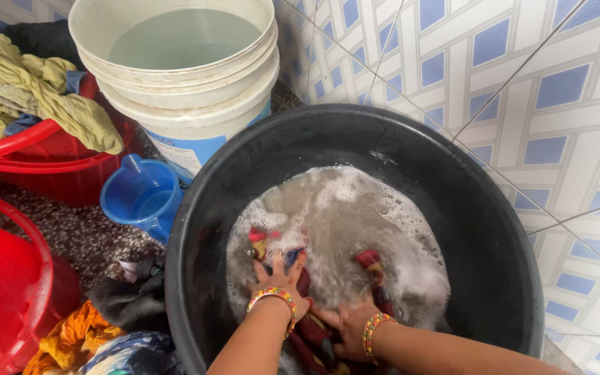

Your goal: The person washes clothes by hand, soaking, scrubbing, and wringing out various garments in soapy water inside a bucket and a tub.

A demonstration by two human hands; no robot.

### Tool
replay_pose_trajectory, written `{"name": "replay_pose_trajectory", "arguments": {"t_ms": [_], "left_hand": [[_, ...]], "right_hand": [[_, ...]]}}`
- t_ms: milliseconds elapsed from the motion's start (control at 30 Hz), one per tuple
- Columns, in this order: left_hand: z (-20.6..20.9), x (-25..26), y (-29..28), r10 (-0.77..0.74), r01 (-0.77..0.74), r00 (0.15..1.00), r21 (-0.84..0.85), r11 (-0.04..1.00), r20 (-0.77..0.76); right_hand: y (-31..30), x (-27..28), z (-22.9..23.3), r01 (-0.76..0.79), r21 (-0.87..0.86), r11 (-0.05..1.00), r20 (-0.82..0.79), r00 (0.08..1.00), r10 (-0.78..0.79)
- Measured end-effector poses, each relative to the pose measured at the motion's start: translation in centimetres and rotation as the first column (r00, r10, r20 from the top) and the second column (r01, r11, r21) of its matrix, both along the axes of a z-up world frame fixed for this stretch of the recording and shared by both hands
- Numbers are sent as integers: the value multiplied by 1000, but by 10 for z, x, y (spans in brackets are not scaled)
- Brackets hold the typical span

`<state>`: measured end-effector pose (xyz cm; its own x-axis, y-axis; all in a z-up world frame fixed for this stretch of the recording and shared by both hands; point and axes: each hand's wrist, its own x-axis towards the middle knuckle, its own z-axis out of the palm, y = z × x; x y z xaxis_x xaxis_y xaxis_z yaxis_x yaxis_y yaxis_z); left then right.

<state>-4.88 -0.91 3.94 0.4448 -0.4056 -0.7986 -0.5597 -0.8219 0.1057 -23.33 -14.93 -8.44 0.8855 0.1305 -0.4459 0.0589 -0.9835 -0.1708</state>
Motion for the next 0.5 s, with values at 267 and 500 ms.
{"name": "replay_pose_trajectory", "arguments": {"t_ms": [267,500], "left_hand": [[-108,47,-11,-117,119,992,-39,992,42],[-147,79,-19,89,-44,968,-192,981,235]], "right_hand": [[-65,36,-41,145,-102,984,-455,873,-175],[-133,62,-87,268,-273,924,-389,848,-360]]}}
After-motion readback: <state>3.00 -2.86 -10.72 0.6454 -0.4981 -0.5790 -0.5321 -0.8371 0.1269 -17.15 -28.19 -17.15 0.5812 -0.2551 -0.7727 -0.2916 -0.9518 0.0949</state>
